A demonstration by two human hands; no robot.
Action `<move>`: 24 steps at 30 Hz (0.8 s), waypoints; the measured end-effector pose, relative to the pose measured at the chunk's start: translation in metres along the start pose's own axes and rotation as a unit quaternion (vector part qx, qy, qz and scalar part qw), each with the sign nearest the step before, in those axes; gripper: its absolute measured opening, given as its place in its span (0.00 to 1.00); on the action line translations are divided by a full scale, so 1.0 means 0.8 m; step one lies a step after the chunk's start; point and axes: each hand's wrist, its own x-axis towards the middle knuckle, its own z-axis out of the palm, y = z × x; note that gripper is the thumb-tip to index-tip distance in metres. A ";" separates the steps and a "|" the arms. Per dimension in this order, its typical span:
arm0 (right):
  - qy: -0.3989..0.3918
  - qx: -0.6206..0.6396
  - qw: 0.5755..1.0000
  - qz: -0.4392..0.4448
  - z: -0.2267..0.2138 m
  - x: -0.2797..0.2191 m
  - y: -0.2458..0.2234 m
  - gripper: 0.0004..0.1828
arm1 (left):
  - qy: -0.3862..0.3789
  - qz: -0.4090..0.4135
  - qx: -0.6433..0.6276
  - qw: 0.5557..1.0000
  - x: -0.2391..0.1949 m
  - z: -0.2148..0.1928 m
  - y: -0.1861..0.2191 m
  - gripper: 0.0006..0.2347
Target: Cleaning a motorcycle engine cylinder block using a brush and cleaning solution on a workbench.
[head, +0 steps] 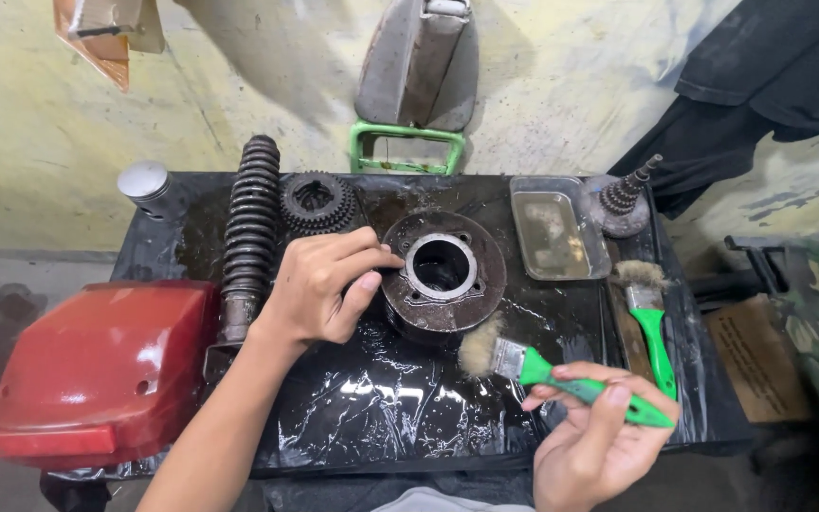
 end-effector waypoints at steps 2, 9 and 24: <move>-0.010 0.000 1.000 0.000 -0.006 0.016 0.011 0.07 | -0.002 0.000 0.003 1.000 -0.001 0.000 0.001 0.23; -0.050 -0.008 0.999 0.001 0.031 0.094 0.044 0.04 | 0.003 0.001 0.007 1.000 -0.001 0.001 0.000 0.24; -0.032 -0.022 0.997 0.071 -0.001 0.051 0.033 0.03 | -0.005 -0.001 0.009 1.000 -0.002 0.001 0.000 0.24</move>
